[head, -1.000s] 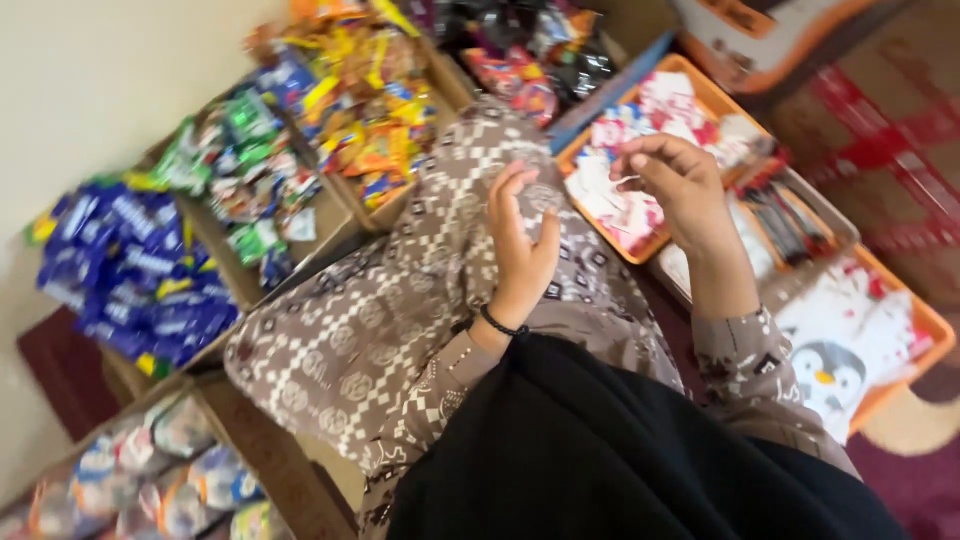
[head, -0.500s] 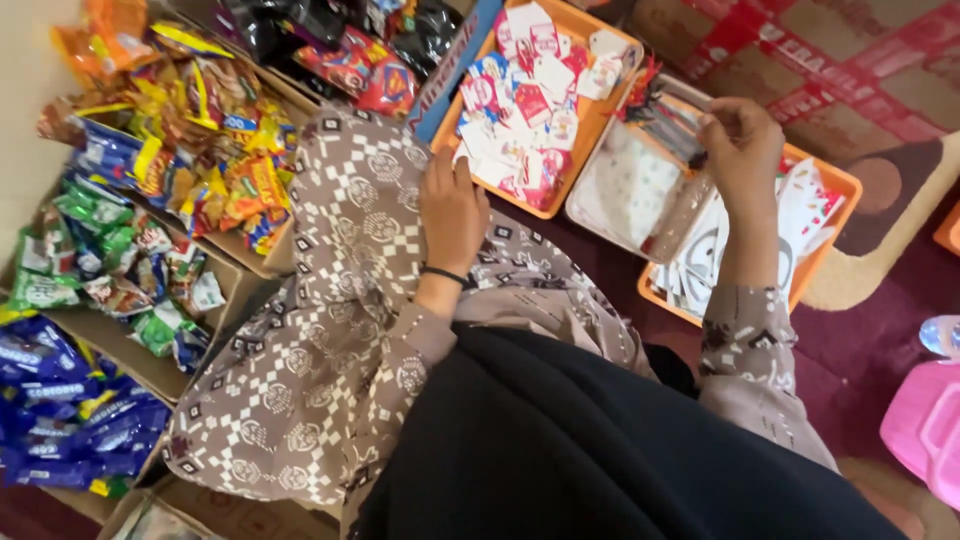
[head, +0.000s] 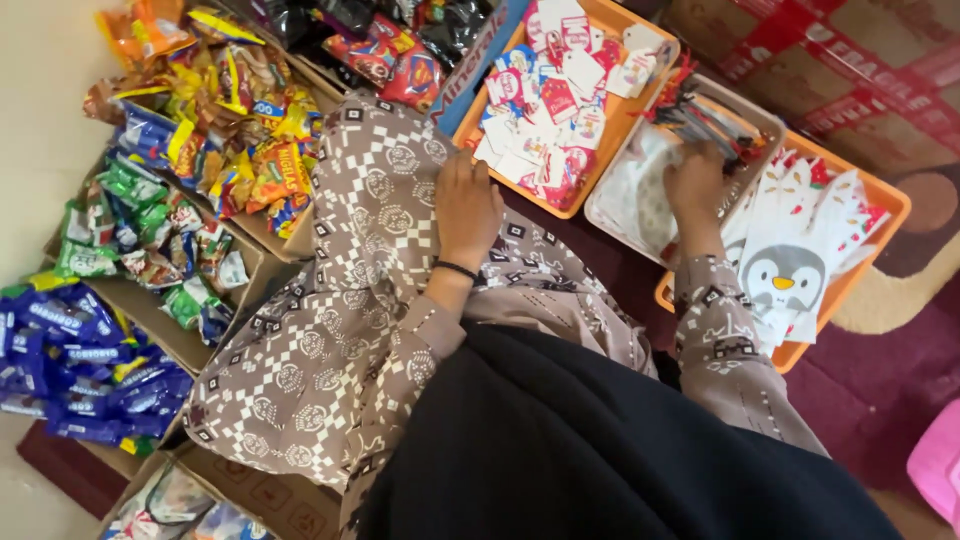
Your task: The person sits on the floor and packs various snack items into small transparent bags. They select items from nearby boxes, place them into the bags, and tie the bags with colored strings. The completed bags are placed into a cardboard box.
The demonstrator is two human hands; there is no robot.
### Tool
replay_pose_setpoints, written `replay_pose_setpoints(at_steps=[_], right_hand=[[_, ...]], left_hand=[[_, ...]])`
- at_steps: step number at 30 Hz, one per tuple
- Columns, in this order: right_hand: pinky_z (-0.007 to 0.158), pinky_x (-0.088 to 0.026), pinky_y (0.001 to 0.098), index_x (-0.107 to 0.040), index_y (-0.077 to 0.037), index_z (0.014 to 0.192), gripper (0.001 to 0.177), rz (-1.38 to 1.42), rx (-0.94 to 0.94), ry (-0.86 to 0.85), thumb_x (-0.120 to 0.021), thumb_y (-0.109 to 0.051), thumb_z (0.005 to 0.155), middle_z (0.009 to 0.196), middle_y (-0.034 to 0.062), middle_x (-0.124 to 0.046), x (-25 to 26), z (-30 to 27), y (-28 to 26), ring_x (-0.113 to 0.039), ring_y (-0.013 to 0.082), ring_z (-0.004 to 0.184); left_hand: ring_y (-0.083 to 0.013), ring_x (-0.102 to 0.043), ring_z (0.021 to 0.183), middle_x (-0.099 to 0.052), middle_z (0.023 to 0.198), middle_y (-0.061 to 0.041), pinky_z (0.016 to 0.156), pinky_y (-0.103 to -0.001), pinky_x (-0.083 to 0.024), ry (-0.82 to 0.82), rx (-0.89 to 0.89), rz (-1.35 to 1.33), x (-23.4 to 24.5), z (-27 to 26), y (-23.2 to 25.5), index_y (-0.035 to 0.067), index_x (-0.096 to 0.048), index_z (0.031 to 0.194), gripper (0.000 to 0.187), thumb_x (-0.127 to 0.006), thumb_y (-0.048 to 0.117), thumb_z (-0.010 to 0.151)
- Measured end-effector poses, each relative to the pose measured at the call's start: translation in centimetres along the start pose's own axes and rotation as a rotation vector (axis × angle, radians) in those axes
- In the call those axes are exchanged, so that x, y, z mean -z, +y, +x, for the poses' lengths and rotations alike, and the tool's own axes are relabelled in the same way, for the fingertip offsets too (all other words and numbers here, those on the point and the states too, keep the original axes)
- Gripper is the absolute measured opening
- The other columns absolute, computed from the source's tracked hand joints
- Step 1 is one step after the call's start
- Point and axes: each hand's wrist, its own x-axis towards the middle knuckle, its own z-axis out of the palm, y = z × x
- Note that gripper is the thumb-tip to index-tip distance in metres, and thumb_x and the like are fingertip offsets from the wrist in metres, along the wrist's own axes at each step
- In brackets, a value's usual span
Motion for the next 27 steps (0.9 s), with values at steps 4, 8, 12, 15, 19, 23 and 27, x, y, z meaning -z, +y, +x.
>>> replay_pose_setpoints(at_steps=[4, 8, 12, 15, 19, 23, 27], right_hand=[[0.073, -0.061, 0.0468, -0.077, -0.007, 0.103, 0.027, -0.038, 0.114, 0.270, -0.082, -0.020, 0.080, 0.104, 0.0073, -0.056, -5.1, 1.4, 1.6, -0.061, 0.0329, 0.104], [0.069, -0.059, 0.0402, -0.070, -0.012, 0.094, 0.028, -0.122, 0.120, 0.483, -0.085, -0.022, 0.073, 0.098, 0.0058, -0.053, -2.6, 0.0, -0.7, -0.060, 0.0302, 0.095], [0.075, -0.055, 0.0532, -0.057, -0.008, 0.113, 0.060, -0.057, 0.065, 0.373, -0.095, -0.021, 0.068, 0.119, 0.0161, -0.052, 0.2, -1.2, -2.5, -0.061, 0.0402, 0.099], [0.072, -0.052, 0.0508, -0.068, -0.011, 0.105, 0.040, -0.130, 0.068, 0.336, -0.091, -0.028, 0.076, 0.116, 0.0069, -0.054, -0.6, -0.8, -1.6, -0.069, 0.0344, 0.087], [0.067, -0.051, 0.0433, -0.077, -0.017, 0.090, 0.015, -0.251, 0.130, 0.366, -0.079, -0.030, 0.084, 0.097, 0.0022, -0.064, 0.0, -0.1, 0.1, -0.070, 0.0285, 0.083], [0.073, -0.053, 0.0501, -0.079, -0.027, 0.095, 0.017, -0.110, 0.009, 0.154, -0.080, -0.039, 0.084, 0.104, 0.0211, -0.066, -2.1, 5.5, 6.4, -0.067, 0.0453, 0.095], [0.074, -0.059, 0.0567, -0.081, -0.020, 0.113, 0.027, 0.027, 0.167, -0.026, -0.068, -0.032, 0.092, 0.099, 0.0198, -0.077, 6.1, 5.4, 8.7, -0.071, 0.0492, 0.092]], left_hand=[[-0.0352, -0.053, 0.127, -0.059, 0.130, -0.020, 0.110, -0.045, -0.038, -0.019, 0.010, 0.027, 0.0, -0.1, -0.1, -0.001, -0.068, 0.115, 0.037, -0.073, 0.019, 0.084], [-0.0341, -0.052, 0.127, -0.059, 0.130, -0.020, 0.112, -0.044, -0.037, -0.040, 0.002, 0.028, 0.4, -0.2, 0.0, -0.001, -0.068, 0.114, 0.035, -0.071, 0.020, 0.086], [-0.0323, -0.052, 0.128, -0.059, 0.130, -0.018, 0.112, -0.043, -0.037, -0.035, 0.006, 0.042, 0.1, -0.3, -0.2, 0.000, -0.068, 0.114, 0.034, -0.070, 0.022, 0.087], [-0.0323, -0.052, 0.128, -0.059, 0.130, -0.018, 0.112, -0.044, -0.037, -0.027, 0.005, 0.053, -0.1, -0.3, -0.3, 0.001, -0.068, 0.114, 0.036, -0.071, 0.023, 0.086], [-0.0318, -0.053, 0.128, -0.060, 0.130, -0.018, 0.112, -0.043, -0.037, -0.029, 0.014, 0.063, 0.2, -0.4, -0.1, 0.001, -0.068, 0.114, 0.035, -0.070, 0.023, 0.087], [-0.0338, -0.055, 0.123, -0.061, 0.127, -0.017, 0.111, -0.046, -0.038, 0.008, -0.012, -0.009, -0.2, 0.0, -0.4, 0.002, -0.070, 0.113, 0.036, -0.072, 0.023, 0.083], [-0.0334, -0.058, 0.120, -0.063, 0.122, -0.015, 0.110, -0.048, -0.038, 0.006, -0.064, -0.134, -1.2, 0.0, -1.4, 0.006, -0.070, 0.111, 0.035, -0.073, 0.027, 0.083]])
